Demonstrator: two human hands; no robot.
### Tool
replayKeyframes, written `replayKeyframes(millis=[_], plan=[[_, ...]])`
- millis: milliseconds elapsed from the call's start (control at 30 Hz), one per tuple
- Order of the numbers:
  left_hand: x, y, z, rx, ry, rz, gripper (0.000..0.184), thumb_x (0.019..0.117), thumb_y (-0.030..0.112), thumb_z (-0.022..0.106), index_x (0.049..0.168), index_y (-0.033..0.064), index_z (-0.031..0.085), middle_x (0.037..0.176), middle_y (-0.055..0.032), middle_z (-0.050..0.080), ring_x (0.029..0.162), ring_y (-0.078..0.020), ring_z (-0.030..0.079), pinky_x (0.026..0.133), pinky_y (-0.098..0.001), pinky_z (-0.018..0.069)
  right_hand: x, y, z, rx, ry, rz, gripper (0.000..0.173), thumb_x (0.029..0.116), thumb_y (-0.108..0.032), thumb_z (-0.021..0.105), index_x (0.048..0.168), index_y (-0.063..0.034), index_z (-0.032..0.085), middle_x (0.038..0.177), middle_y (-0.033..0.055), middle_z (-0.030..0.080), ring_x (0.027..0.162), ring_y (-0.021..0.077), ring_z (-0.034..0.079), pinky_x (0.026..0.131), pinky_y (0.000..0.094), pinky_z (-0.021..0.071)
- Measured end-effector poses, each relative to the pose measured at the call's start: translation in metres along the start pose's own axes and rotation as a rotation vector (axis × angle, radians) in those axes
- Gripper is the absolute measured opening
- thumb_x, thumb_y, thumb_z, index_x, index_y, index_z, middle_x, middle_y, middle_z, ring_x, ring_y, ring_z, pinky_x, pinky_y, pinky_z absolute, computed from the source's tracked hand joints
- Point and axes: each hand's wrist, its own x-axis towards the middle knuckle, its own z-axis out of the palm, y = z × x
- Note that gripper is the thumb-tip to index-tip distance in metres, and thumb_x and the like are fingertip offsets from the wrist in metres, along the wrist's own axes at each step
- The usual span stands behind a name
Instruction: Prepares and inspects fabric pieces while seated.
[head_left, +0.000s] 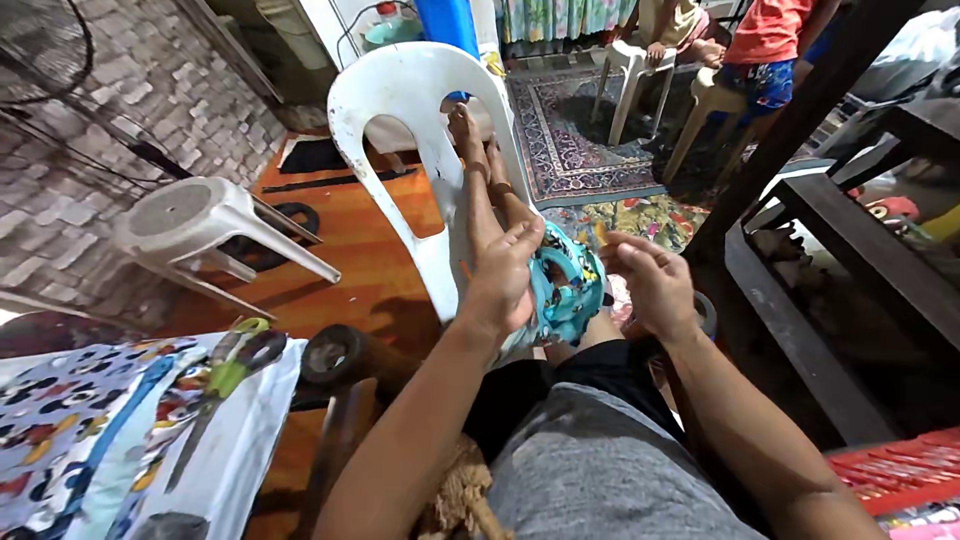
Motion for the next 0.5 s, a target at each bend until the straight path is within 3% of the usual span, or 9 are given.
replayKeyframes(millis=[67, 167, 233, 300, 400, 500], plan=[[0.000, 0.011, -0.001, -0.017, 0.006, 0.053, 0.033, 0.1107, 0.034, 0.042, 0.130, 0.0110, 0.056, 0.101, -0.0038, 0.066, 0.079, -0.0116, 0.067, 0.067, -0.0298, 0.0595, 0.005, -0.002, -0.006, -0.023, 0.079, -0.052, 0.031, 0.1065, -0.010, 0.042, 0.124, 0.0007, 0.065, 0.099, 0.0008, 0.074, 0.087, 0.0105, 0.072, 0.085, 0.0320, 0.0608], [0.003, 0.030, 0.001, -0.125, 0.019, 0.084, 0.032, 0.1112, 0.026, 0.041, 0.134, 0.0065, 0.051, 0.107, -0.0079, 0.065, 0.090, -0.0160, 0.068, 0.077, -0.0352, 0.0600, 0.006, -0.003, -0.006, -0.087, 0.061, -0.014, 0.030, 0.1067, -0.011, 0.044, 0.125, 0.0024, 0.064, 0.099, 0.0020, 0.074, 0.086, 0.0104, 0.072, 0.084, 0.0315, 0.0613], [0.002, 0.039, 0.002, -0.150, 0.008, 0.132, 0.029, 0.1114, 0.025, 0.040, 0.131, 0.0069, 0.053, 0.103, -0.0068, 0.066, 0.089, -0.0143, 0.069, 0.077, -0.0329, 0.0607, 0.001, 0.000, 0.000, -0.134, -0.062, 0.055, 0.035, 0.1055, -0.019, 0.048, 0.127, 0.0035, 0.063, 0.100, 0.0036, 0.073, 0.088, 0.0110, 0.072, 0.086, 0.0336, 0.0606], [0.000, 0.047, 0.002, -0.136, 0.002, 0.183, 0.028, 0.1116, 0.026, 0.039, 0.129, 0.0089, 0.053, 0.101, -0.0041, 0.066, 0.087, -0.0115, 0.068, 0.076, -0.0304, 0.0604, -0.005, 0.002, 0.013, -0.158, -0.151, 0.110, 0.036, 0.0986, -0.025, 0.059, 0.121, 0.0024, 0.067, 0.093, 0.0023, 0.074, 0.081, 0.0094, 0.070, 0.079, 0.0321, 0.0608], [-0.006, 0.061, 0.001, -0.141, -0.015, 0.289, 0.023, 0.1121, 0.024, 0.037, 0.122, 0.0113, 0.053, 0.094, -0.0025, 0.067, 0.078, -0.0119, 0.070, 0.069, -0.0297, 0.0623, -0.013, -0.006, 0.034, -0.150, -0.216, 0.135, 0.018, 0.0925, -0.010, 0.069, 0.105, 0.0033, 0.070, 0.082, 0.0012, 0.072, 0.070, 0.0070, 0.069, 0.069, 0.0269, 0.0614], [-0.012, 0.073, -0.006, -0.109, -0.114, 0.450, 0.020, 0.1118, 0.021, 0.037, 0.113, 0.0151, 0.056, 0.100, 0.0007, 0.067, 0.090, -0.0121, 0.070, 0.080, -0.0321, 0.0623, -0.008, -0.018, 0.040, -0.171, -0.173, 0.070, 0.014, 0.0935, 0.000, 0.064, 0.105, 0.0030, 0.072, 0.083, 0.0012, 0.073, 0.069, 0.0053, 0.069, 0.067, 0.0242, 0.0612]])
